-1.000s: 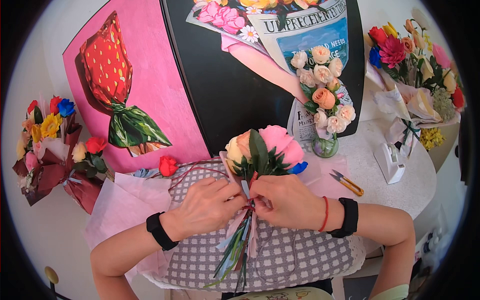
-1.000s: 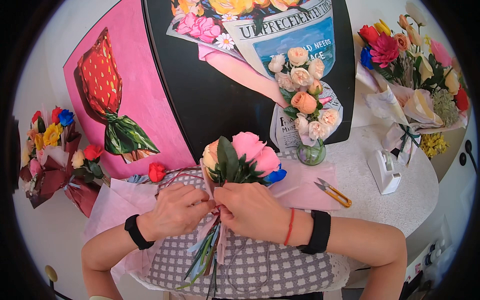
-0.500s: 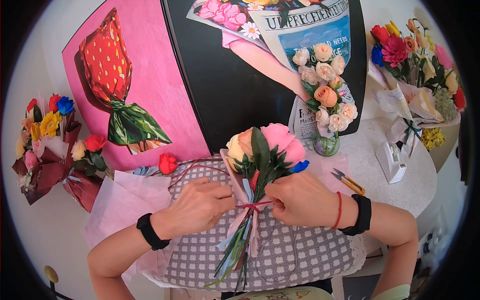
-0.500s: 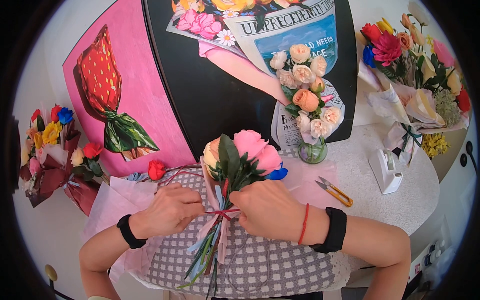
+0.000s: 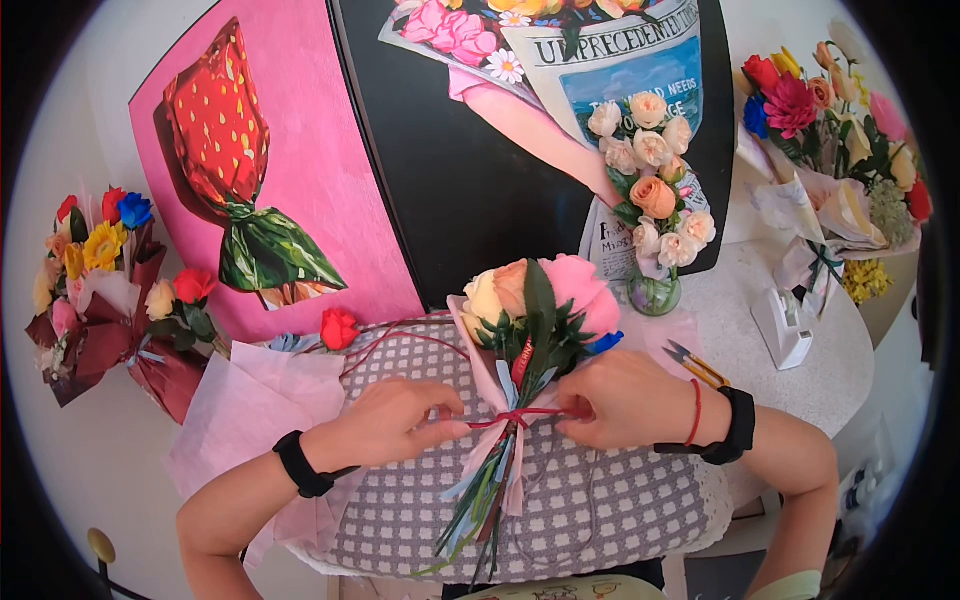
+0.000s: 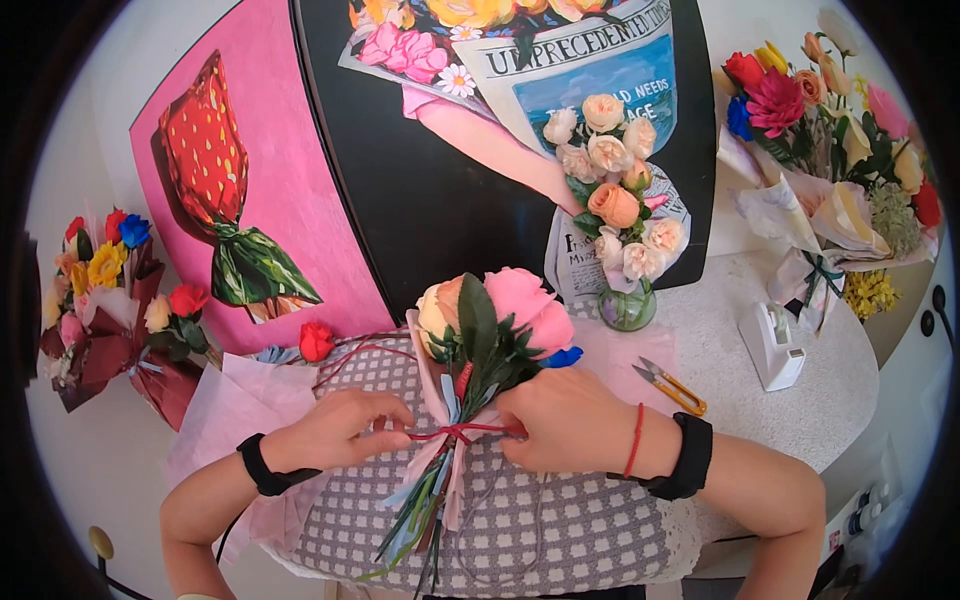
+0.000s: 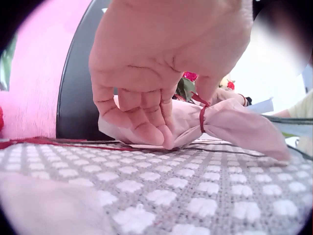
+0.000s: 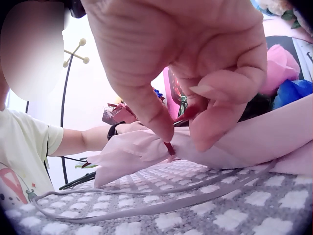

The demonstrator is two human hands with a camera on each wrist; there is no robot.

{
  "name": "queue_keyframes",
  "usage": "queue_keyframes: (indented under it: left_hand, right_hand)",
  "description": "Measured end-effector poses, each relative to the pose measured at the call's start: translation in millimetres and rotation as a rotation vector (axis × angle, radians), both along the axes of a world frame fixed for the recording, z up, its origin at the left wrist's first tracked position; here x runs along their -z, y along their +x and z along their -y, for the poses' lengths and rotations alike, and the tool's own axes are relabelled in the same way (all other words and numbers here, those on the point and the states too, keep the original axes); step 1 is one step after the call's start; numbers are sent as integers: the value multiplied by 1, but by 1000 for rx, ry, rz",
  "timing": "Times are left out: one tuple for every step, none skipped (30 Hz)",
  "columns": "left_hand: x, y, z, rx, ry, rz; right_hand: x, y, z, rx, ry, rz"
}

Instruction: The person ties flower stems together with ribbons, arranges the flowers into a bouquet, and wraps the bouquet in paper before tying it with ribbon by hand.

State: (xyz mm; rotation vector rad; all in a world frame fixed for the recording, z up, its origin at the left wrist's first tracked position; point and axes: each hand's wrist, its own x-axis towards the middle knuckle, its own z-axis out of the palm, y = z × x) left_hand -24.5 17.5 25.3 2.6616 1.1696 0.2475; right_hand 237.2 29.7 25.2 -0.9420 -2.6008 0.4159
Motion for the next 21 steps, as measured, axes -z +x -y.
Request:
queue_keyframes:
  left_hand:
    - [2, -2, -1, -130, -269, 158]
    - [4, -3, -3, -261, -540, 316]
    - [7, -3, -6, -261, -539, 315]
    - [12, -2, -10, -315, -728, 426]
    - [15, -1, -13, -367, -917, 537]
    - [19, 3, -14, -365, -912, 536]
    - [25, 9, -13, -414, -1077, 635]
    - [29, 14, -13, -461, -1243, 733]
    - [32, 16, -13, -458, -1242, 729]
    - [35, 18, -12, -448, -1237, 733]
    - [35, 21, -12, -438, -1232, 738]
    - [33, 24, -8, -437, -1224, 799]
    - [29, 28, -3, -437, -1224, 797]
    - [25, 32, 1, -439, -1218, 865]
    - [22, 33, 4, -442, -1211, 934]
    - [20, 33, 6, -442, -1211, 933]
    - [18, 32, 8, -418, -1222, 970]
    - [16, 30, 11, -395, -1233, 1007]
    - [10, 28, 13, -395, -1232, 1006]
    - [0, 27, 16, -381, -1158, 1033]
    - [-9, 26, 17, -367, -1085, 1059]
  right_hand:
    - [-2, 2, 1, 9, -89, 74]
    - [-3, 2, 1, 10, -88, 73]
    - [-3, 1, 2, -19, -98, 108]
    - [-2, -1, 3, -49, -109, 144]
    - [1, -2, 5, -48, -106, 144]
    - [6, -4, 6, -112, -100, 84]
    - [9, -6, 8, -175, -95, 24]
    - [10, -9, 10, -164, -149, 105]
    - [12, -10, 12, -160, -147, 103]
    - [14, -11, 14, -168, -126, 97]
    - [16, -11, 15, -176, -106, 91]
    - [17, -12, 17, -174, -105, 90]
    - [18, -12, 19, -177, -107, 38]
    - [17, -12, 20, -181, -108, -14]
    - [16, -13, 22, -180, -107, -15]
    - [13, -13, 25, -170, -90, -36]
    - [10, -14, 28, -161, -73, -56]
    - [6, -15, 31, -162, -73, -57]
    - [1, -16, 34, -165, -64, -113]
    - [-3, -17, 35, -168, -57, -170]
    - [-6, -20, 35, -166, -57, -171]
